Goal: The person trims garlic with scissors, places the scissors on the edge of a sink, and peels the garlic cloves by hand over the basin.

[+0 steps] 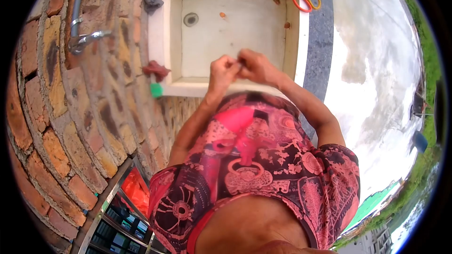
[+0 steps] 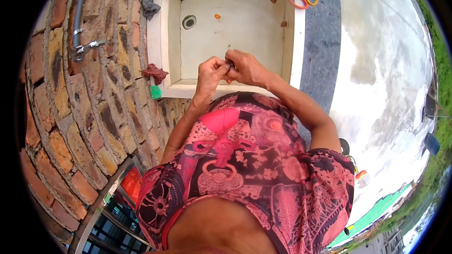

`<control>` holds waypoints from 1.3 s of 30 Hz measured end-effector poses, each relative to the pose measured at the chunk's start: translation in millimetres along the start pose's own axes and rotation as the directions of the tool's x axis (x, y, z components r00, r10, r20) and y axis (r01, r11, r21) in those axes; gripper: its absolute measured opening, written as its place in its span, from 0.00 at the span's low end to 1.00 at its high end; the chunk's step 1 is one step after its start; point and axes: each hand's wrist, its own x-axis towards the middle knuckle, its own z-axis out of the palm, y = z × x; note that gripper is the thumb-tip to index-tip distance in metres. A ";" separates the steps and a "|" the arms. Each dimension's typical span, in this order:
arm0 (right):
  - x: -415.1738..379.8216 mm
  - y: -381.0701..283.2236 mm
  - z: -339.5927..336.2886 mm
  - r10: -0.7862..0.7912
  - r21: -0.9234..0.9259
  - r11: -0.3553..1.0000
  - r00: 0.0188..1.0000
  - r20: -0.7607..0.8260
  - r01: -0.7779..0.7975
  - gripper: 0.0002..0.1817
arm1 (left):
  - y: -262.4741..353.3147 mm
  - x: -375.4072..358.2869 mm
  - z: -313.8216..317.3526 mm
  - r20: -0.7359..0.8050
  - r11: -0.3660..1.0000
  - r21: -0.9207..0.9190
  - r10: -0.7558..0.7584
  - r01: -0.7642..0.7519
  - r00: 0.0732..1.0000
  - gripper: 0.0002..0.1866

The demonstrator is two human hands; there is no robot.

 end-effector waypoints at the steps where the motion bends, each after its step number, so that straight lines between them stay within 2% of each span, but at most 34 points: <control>1: -0.8 -1.8 0.8 0.034 0.031 0.999 0.999 -0.022 -0.033 0.11 | -0.3 1.9 -1.0 0.011 0.996 0.084 0.015 -0.016 1.000 0.06; 2: -1.4 -4.1 1.5 0.067 0.062 0.996 0.997 -0.041 -0.064 0.11 | -0.1 3.3 -1.6 0.021 0.986 0.166 0.029 -0.033 0.999 0.05; 3: -1.6 -6.3 2.2 0.064 0.061 0.996 0.997 -0.037 -0.061 0.11 | 0.8 4.2 -0.9 0.017 0.986 0.164 0.032 -0.034 0.999 0.05; 5: -2.4 -10.5 4.2 0.211 0.180 0.964 0.976 -0.061 -0.198 0.12 | 3.4 5.6 1.0 -0.021 0.991 0.135 -0.009 0.012 1.000 0.04; 6: -3.3 -12.4 5.4 0.210 0.181 0.964 0.976 -0.057 -0.197 0.12 | 4.1 5.3 1.0 -0.024 0.991 0.134 -0.009 0.013 1.000 0.04; 8: -4.4 -14.8 6.4 0.307 0.280 0.916 0.951 -0.031 -0.287 0.12 | 5.1 6.0 1.4 -0.032 0.995 0.087 -0.036 0.039 0.999 0.04; 9: -5.5 -12.8 7.7 0.308 0.281 0.916 0.951 -0.029 -0.288 0.12 | 3.6 7.3 1.8 -0.033 0.995 0.087 -0.037 0.040 0.999 0.04; 11: -9.3 -4.5 13.6 0.089 0.040 0.996 0.991 -0.101 -0.085 0.12 | -1.7 11.7 3.6 -0.040 0.989 0.135 -0.057 0.062 0.998 0.06; 12: -10.5 -0.7 16.1 0.089 0.040 0.996 0.991 -0.102 -0.086 0.12 | -3.7 14.3 5.3 -0.039 0.989 0.135 -0.057 0.062 0.998 0.06; 14: -12.1 5.6 20.2 -0.029 -0.072 0.997 0.991 -0.132 0.020 0.13 | -6.8 18.4 8.5 -0.054 0.979 0.169 -0.105 0.112 0.993 0.07; 20: -13.2 10.1 18.2 0.016 -0.004 1.000 0.983 -0.183 -0.017 0.12 | 6.3 12.1 18.2 -0.064 0.987 0.121 -0.102 0.109 0.993 0.07; 24: -12.9 8.8 14.4 0.073 0.006 0.997 0.977 -0.200 -0.073 0.10 | 15.2 9.9 16.8 -0.072 0.978 0.162 -0.119 0.130 0.990 0.05; 26: -12.0 4.2 0.1 0.288 0.306 0.922 0.949 -0.128 -0.238 0.05 | 18.3 11.2 1.9 0.145 0.988 -0.080 -0.117 0.129 0.982 0.03; 27: -11.6 6.6 -4.2 0.287 0.306 0.922 0.949 -0.127 -0.238 0.05 | 22.2 11.4 -2.7 0.144 0.988 -0.080 -0.116 0.129 0.983 0.03; 28: -9.8 10.4 -8.2 0.306 0.555 0.804 0.949 -0.075 -0.215 0.04 | 27.4 11.6 -7.0 0.201 0.974 -0.171 -0.112 0.148 0.973 0.04; 29: -7.7 12.5 -10.0 0.308 0.761 0.622 0.951 -0.021 -0.184 0.05 | 30.9 12.6 -9.8 0.255 0.952 -0.258 -0.100 0.168 0.962 0.07; 31: -4.9 12.5 -8.9 0.283 0.755 0.637 0.958 -0.042 -0.155 0.07 | 31.1 13.8 -5.6 0.275 0.942 -0.305 -0.058 0.144 0.960 0.09; 33: -4.1 12.3 -8.1 0.294 0.639 0.754 0.948 -0.121 -0.152 0.06 | 29.9 9.5 4.7 0.216 0.951 -0.283 -0.062 0.123 0.974 0.10; 36: -4.1 15.0 -10.2 0.277 0.561 0.813 0.950 -0.143 -0.153 0.06 | 21.4 10.1 8.9 0.185 0.943 -0.306 -0.078 0.133 0.980 0.12; 39: -5.7 12.8 -11.3 0.257 0.623 0.768 0.962 -0.086 -0.150 0.06 | 17.7 12.1 6.6 0.135 0.949 -0.286 -0.096 0.131 0.986 0.13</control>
